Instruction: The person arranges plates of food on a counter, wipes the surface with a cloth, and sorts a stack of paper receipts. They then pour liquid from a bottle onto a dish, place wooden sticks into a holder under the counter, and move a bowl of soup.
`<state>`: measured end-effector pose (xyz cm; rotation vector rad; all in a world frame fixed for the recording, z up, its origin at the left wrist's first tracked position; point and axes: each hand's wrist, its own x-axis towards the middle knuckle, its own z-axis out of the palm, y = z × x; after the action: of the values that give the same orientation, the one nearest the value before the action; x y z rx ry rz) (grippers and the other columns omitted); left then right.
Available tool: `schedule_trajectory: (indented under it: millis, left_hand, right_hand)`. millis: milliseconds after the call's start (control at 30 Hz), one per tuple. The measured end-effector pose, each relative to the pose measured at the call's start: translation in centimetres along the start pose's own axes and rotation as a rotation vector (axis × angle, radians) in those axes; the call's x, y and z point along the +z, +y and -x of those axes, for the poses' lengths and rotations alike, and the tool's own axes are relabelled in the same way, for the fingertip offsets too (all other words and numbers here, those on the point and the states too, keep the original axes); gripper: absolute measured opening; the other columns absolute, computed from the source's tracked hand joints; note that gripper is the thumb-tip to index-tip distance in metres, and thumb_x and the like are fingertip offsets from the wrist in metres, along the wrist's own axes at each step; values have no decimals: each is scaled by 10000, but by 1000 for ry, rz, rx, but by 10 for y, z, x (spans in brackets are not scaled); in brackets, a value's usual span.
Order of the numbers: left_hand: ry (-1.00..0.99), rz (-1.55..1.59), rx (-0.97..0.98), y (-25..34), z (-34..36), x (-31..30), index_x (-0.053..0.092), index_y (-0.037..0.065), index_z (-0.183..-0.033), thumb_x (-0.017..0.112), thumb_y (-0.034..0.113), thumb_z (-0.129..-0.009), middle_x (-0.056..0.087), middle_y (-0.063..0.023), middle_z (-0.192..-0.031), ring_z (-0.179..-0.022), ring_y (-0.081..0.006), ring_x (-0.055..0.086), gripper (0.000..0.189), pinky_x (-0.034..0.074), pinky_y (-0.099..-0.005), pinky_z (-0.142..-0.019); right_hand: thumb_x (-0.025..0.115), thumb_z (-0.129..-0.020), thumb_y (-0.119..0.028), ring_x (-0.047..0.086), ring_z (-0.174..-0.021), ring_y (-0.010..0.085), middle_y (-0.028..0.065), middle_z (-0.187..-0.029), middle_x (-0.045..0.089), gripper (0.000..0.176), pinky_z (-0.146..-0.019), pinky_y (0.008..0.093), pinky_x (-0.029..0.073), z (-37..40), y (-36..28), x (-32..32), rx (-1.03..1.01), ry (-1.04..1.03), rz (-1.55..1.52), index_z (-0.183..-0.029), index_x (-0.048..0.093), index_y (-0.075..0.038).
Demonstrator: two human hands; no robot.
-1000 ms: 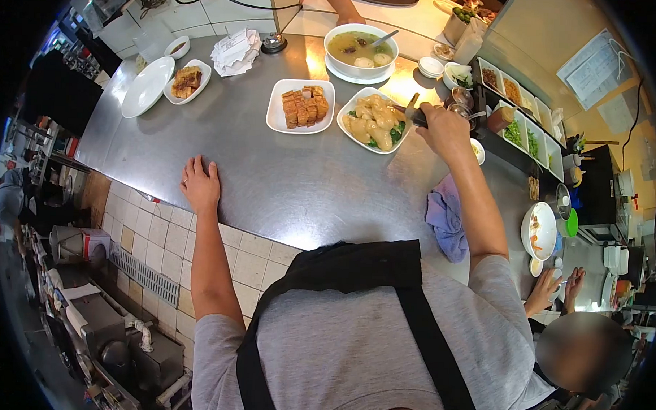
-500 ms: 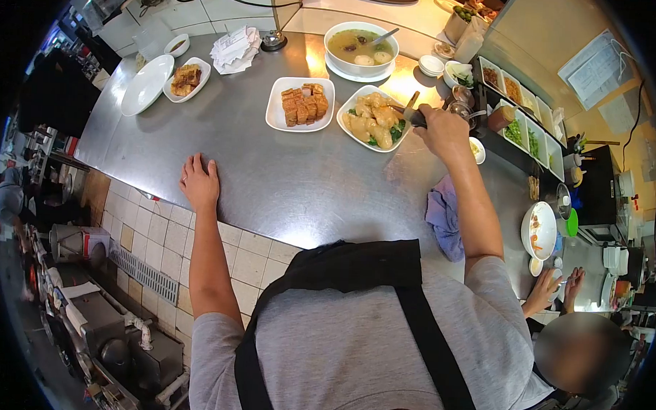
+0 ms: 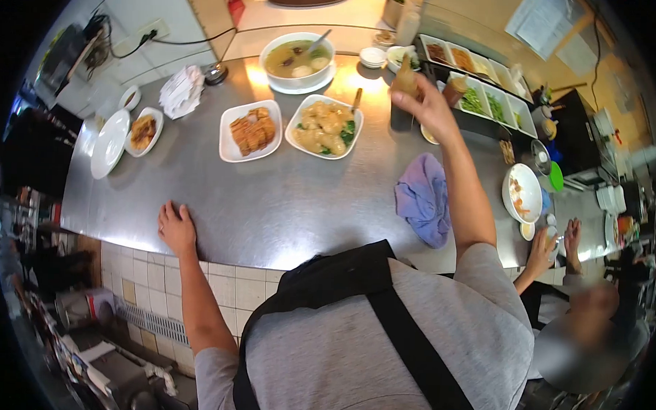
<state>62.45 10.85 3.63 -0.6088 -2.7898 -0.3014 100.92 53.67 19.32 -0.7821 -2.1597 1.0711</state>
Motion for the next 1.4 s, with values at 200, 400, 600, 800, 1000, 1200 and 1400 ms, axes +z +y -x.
schedule_trajectory:
  millis: [200,400,600,800,1000,1200,1400]
  left_hand:
    - [15,-17,2,1,0,0,474,125,-1326,450,429,-932,433,-88,-1406,-1320,-277,359,498,272,-500,-1058]
    - [3,5,-25,4,0,-7,473,126,-1331,459,421,-928,432,-89,-1407,-1326,-281,350,499,258,-496,-1069]
    - [1,9,-41,5,1,-7,467,123,-1335,466,409,-927,429,-92,-1408,-1331,-287,342,498,249,-494,-1075]
    - [-5,11,-40,8,1,-9,461,119,-1334,465,402,-928,419,-91,-1412,-1329,-297,342,494,247,-488,-1077]
    - [57,63,40,11,-4,-1,557,61,-1219,515,303,-912,514,-142,-1302,-1190,-322,472,393,373,-449,-989]
    - [-220,1090,-65,122,-7,-1,491,75,-1331,494,271,-949,600,-85,-1176,-973,-175,556,429,446,-303,-843]
    - [-341,1338,-210,176,-17,4,388,123,-1425,467,75,-896,574,-14,-1188,-860,-91,533,538,448,-222,-719]
  right_hand:
    - [758,-735,-452,593,-693,131,61,-797,654,525,-623,289,457,-48,-30,-102,-163,509,205,-985,643,-5]
    - [755,-741,-423,538,-583,94,24,-720,621,471,-502,233,406,-111,74,-172,165,400,251,-993,638,-43]
    - [772,-752,-219,610,-685,132,28,-835,642,386,-579,280,495,-113,118,-166,461,39,6,-1063,607,-63]
    - [716,-799,-166,626,-737,139,42,-916,653,288,-611,296,509,-118,163,-161,546,-59,-86,-1051,618,-68]
    - [619,-889,-240,609,-747,106,8,-860,648,219,-615,237,448,-68,110,-153,249,440,141,-1010,634,-58]
    - [570,-889,-209,611,-721,135,53,-865,653,216,-671,270,485,57,47,-43,220,-234,-268,-963,648,-22]
    - [550,-927,-194,656,-649,186,163,-1045,635,657,-591,292,557,89,30,114,584,-330,-719,-1463,175,-133]
